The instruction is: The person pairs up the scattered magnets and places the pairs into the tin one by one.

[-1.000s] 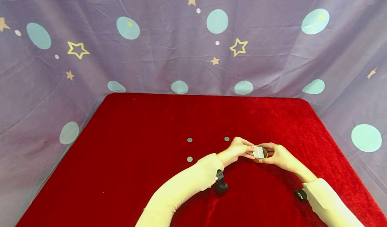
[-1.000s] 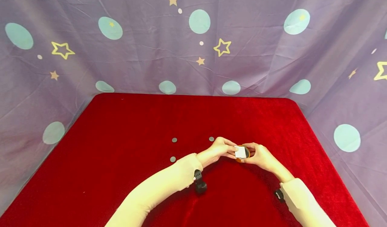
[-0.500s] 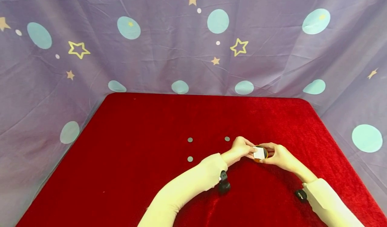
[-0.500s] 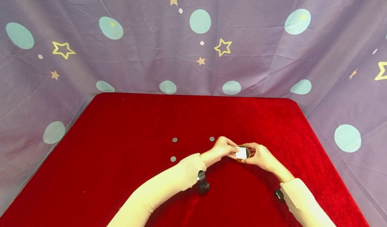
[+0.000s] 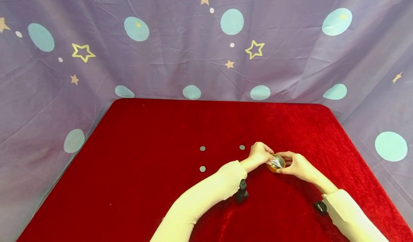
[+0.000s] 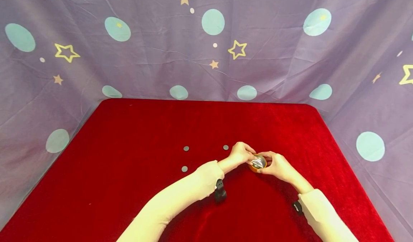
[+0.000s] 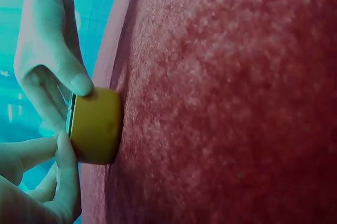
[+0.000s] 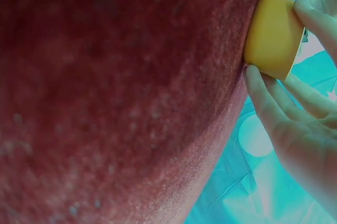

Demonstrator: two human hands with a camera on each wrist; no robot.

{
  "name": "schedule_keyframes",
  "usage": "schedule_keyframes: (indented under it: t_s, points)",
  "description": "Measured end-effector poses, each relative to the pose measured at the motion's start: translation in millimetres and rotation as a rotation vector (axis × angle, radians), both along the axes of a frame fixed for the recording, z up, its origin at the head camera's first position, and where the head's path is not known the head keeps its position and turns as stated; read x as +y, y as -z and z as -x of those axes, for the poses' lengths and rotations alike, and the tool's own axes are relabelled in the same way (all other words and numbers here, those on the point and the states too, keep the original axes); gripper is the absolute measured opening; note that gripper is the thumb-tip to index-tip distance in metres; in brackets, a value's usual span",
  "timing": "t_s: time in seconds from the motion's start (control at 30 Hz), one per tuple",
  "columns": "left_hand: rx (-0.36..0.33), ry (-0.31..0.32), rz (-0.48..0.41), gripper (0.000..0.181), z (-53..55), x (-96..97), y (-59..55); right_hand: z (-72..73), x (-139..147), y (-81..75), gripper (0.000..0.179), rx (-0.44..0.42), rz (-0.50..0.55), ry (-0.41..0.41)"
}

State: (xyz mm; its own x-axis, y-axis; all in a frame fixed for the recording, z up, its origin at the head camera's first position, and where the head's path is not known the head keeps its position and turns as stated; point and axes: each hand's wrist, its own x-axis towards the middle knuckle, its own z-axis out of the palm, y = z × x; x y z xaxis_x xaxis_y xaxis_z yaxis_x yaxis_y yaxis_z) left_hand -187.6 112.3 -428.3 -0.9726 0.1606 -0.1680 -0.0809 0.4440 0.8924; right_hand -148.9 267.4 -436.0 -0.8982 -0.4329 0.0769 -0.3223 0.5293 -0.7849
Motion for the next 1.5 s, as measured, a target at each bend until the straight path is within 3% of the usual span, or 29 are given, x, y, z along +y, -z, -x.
schedule_keyframes:
  t_s: [0.1, 0.17, 0.4, 0.67, 0.97, 1.27, 1.37, 1.5]
  points:
    - [0.0, 0.005, -0.018, 0.014, 1.3, -3.1, 1.5, 0.5, -1, 1.2, 0.052, -0.014, 0.014, -0.004]
    - [-0.033, 0.015, -0.085, 0.014, 1.0, -5.5, 2.3, 0.6, -1, 1.7, 0.052, -0.016, 0.015, -0.005]
    - [-0.084, 0.101, -0.145, 0.02, -2.6, -13.5, 4.4, -0.5, -1, -1.6, 0.053, -0.032, 0.009, -0.002]
    - [-0.107, 0.128, -0.068, 0.027, -5.1, -18.3, 7.2, -0.2, 0, -0.5, 0.053, -0.043, 0.013, -0.002]
    - [-0.053, 0.092, 0.004, 0.024, -7.1, -15.7, 12.3, 0.0, 0, 1.3, 0.053, -0.026, 0.035, -0.014]
    - [0.029, 0.112, 0.075, 0.02, -8.0, -12.2, 13.0, -2.1, 3, 0.9, 0.053, -0.025, 0.015, 0.009]
    - [0.001, 0.104, 0.045, 0.019, -6.9, -11.8, 12.7, -1.7, 3, 0.5, 0.053, -0.027, 0.013, 0.007]
    - [-0.081, 0.115, -0.068, 0.021, -4.9, -15.3, 11.9, -0.7, 1, -0.3, 0.052, -0.026, 0.012, -0.006]
